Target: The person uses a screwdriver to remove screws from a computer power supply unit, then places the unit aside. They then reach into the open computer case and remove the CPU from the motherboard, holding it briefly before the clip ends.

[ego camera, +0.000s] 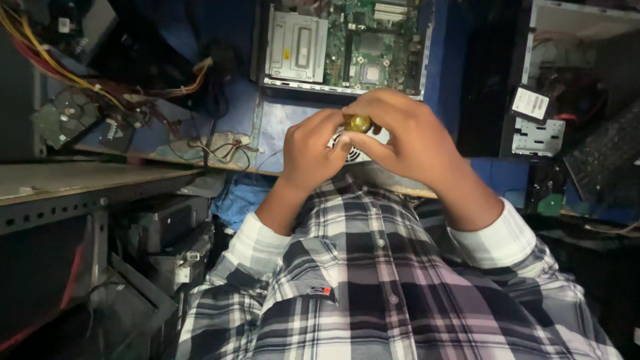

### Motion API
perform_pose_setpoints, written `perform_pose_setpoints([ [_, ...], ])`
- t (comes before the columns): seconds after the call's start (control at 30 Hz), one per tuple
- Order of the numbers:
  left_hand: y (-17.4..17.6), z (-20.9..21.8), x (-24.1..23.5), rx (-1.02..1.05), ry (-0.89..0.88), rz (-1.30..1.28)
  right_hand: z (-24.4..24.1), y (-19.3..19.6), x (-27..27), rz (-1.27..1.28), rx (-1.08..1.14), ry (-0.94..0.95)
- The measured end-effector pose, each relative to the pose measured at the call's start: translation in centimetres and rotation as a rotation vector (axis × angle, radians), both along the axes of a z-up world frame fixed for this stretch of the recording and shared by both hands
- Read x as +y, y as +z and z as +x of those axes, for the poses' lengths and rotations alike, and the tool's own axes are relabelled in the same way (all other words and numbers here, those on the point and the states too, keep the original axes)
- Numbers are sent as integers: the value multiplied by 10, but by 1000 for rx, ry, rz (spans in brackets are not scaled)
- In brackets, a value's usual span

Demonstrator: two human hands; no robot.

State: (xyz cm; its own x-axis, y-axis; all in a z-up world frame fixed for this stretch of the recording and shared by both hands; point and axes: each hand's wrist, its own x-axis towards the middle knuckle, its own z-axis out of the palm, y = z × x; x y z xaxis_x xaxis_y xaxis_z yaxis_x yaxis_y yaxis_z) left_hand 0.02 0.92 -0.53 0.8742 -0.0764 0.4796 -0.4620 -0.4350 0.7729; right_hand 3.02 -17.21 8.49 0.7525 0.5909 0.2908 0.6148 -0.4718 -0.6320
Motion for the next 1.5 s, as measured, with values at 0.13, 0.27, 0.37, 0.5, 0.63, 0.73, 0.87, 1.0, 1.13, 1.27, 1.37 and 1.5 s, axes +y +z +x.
perform_pose_setpoints([
  [0.13,5,5,7,-46,-64,44,3,0,-8,58,-3,163],
  [0.27,3,-1,8,-6,-43,76,10,-43,-25,187,137,172],
  [0.37,3,-2,6,14,10,61,7,-103,-27,364,307,-21],
  [0.5,0,-8,6,89,57,9,-9,-186,-28,67,316,-276],
  [0.63,-12,-6,0,34,18,-234,-16,-241,-41,-298,114,-260],
  [0.73,-18,4,-6,-46,-16,-311,-11,-269,-39,-469,213,-254],
  [0.87,-15,7,-8,-64,16,-325,-13,-292,-32,-317,257,-288],
  [1.0,-11,4,-17,-49,-38,-434,-17,-300,-31,-350,259,-293],
  [1.13,-10,8,-18,-96,-96,-433,-16,-295,-30,-378,245,-290],
  [1.27,-13,11,-11,-5,-308,-541,-20,-292,-29,-342,254,-290],
  [1.37,-11,20,-4,185,-510,-591,-19,-293,-29,-323,269,-294],
  [1.5,-2,38,13,332,-807,-501,-21,-295,-30,-287,240,-300],
])
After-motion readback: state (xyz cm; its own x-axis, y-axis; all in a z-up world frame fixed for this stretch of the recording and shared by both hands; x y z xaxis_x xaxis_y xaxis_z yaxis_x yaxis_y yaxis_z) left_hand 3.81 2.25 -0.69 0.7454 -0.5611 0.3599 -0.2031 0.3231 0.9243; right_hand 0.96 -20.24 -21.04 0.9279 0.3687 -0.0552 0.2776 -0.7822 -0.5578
